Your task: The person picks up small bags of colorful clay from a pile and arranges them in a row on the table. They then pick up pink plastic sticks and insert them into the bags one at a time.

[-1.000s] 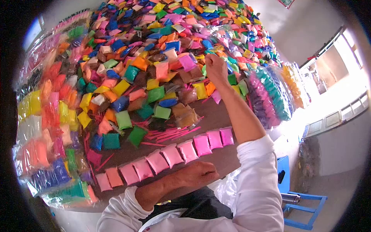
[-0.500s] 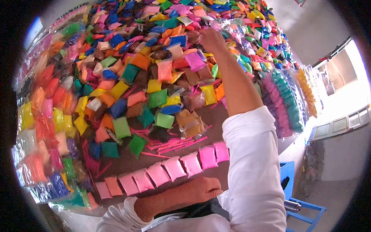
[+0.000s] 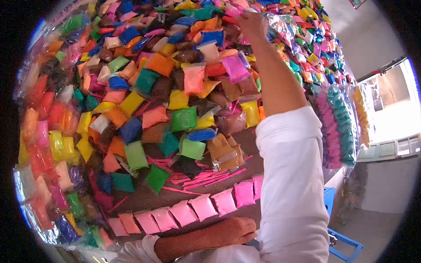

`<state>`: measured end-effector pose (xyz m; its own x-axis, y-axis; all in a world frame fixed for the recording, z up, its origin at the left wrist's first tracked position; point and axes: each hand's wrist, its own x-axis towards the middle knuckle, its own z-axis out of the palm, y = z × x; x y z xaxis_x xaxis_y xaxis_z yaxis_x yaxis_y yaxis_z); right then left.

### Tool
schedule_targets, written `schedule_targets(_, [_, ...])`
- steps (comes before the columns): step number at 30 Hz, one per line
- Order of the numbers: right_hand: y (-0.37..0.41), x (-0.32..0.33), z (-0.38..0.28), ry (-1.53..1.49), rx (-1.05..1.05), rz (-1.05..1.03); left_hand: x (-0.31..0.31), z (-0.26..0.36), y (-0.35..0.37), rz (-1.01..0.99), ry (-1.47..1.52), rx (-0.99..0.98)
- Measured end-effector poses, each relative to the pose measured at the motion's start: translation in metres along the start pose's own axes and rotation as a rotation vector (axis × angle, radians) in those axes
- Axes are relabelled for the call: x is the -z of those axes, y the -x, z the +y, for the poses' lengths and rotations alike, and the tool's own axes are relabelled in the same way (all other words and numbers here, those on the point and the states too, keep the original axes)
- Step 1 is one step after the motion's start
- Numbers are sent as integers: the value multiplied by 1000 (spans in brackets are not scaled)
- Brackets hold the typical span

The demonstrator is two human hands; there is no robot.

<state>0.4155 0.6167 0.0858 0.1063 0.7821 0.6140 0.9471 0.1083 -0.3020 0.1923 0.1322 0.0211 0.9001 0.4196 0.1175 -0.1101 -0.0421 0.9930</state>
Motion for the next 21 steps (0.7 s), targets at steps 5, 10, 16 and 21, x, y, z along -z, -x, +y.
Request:
schedule_targets(5, [33, 67, -2, -360, -186, 15, 2, 6, 2, 3, -81, 40])
schedule_targets(10, [121, 152, -10, -756, -403, -78, -2, -1, 4, -4, -191, -46])
schedule_targets(16, [290, 274, -64, -679, -645, -281, 7, -5, 1, 20, -101, 2])
schedule_targets(21, [410, 344, -81, -682, -804, -475, 12, 11, -2, 24, 186, 195])
